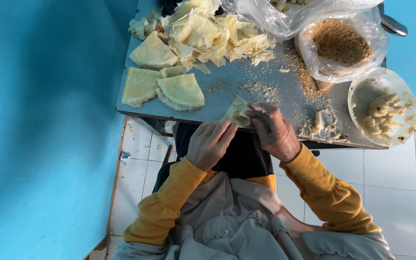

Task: The person sits at a small table and folds thin pastry sheets by hand, rolling each piece into a small roll. They dip the ends of some rolls into a brown powdery filling from a plastic-lined container and place the finished rolls into a plastic bag of similar rolls on the table.

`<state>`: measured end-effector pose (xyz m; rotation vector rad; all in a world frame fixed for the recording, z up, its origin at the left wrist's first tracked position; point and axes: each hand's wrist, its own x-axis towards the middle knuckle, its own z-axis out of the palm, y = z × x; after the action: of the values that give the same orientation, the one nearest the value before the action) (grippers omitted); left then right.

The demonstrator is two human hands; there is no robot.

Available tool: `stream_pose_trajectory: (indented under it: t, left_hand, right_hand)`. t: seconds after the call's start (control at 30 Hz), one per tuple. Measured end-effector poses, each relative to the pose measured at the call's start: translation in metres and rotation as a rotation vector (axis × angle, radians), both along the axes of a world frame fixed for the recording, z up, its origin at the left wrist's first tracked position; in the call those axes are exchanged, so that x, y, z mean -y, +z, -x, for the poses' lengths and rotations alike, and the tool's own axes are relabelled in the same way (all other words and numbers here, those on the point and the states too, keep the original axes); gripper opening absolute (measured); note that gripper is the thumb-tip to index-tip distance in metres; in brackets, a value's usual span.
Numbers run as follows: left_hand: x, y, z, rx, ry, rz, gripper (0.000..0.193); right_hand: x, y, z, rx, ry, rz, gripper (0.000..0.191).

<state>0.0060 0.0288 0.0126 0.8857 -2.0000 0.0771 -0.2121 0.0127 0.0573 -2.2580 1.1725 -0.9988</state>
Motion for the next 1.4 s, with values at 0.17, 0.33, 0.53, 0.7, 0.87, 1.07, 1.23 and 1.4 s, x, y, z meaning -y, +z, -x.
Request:
stream_pose_trajectory:
  t: [0.17,0.33,0.53,0.7,0.87,1.07,1.23,1.4]
  left_hand:
    - [-0.002,-0.001,0.002,0.017,0.009,-0.010,0.026]
    - [-0.003,-0.002,0.001,0.002,-0.007,0.009,0.027]
    - [-0.007,-0.002,0.002,0.021,-0.036,-0.097,0.036]
    - [-0.008,-0.003,-0.001,0.023,-0.010,-0.148,0.035]
    - [-0.007,0.002,-0.003,-0.061,-0.048,-0.170,0.031]
    - [-0.007,0.023,-0.010,-0.011,-0.016,-0.110,0.022]
    - [0.003,0.039,-0.005,-0.100,0.015,-0.286,0.013]
    - [0.006,0.046,-0.002,-0.014,0.074,-0.362,0.010]
  right_hand:
    - [-0.004,0.001,-0.002,-0.009,-0.012,0.027,0.041]
    - [-0.009,0.001,-0.005,0.005,-0.023,0.014,0.040]
    - [-0.014,0.003,-0.009,-0.006,-0.026,0.025,0.040]
    - [-0.018,0.009,-0.010,-0.065,-0.029,0.055,0.039]
    - [-0.016,0.015,-0.014,-0.130,0.060,0.178,0.046]
    - [-0.017,0.019,-0.015,-0.233,0.080,0.222,0.043]
    - [0.003,0.029,-0.020,-0.222,0.109,0.128,0.032]
    - [0.024,0.043,-0.029,0.076,0.206,-0.395,0.047]
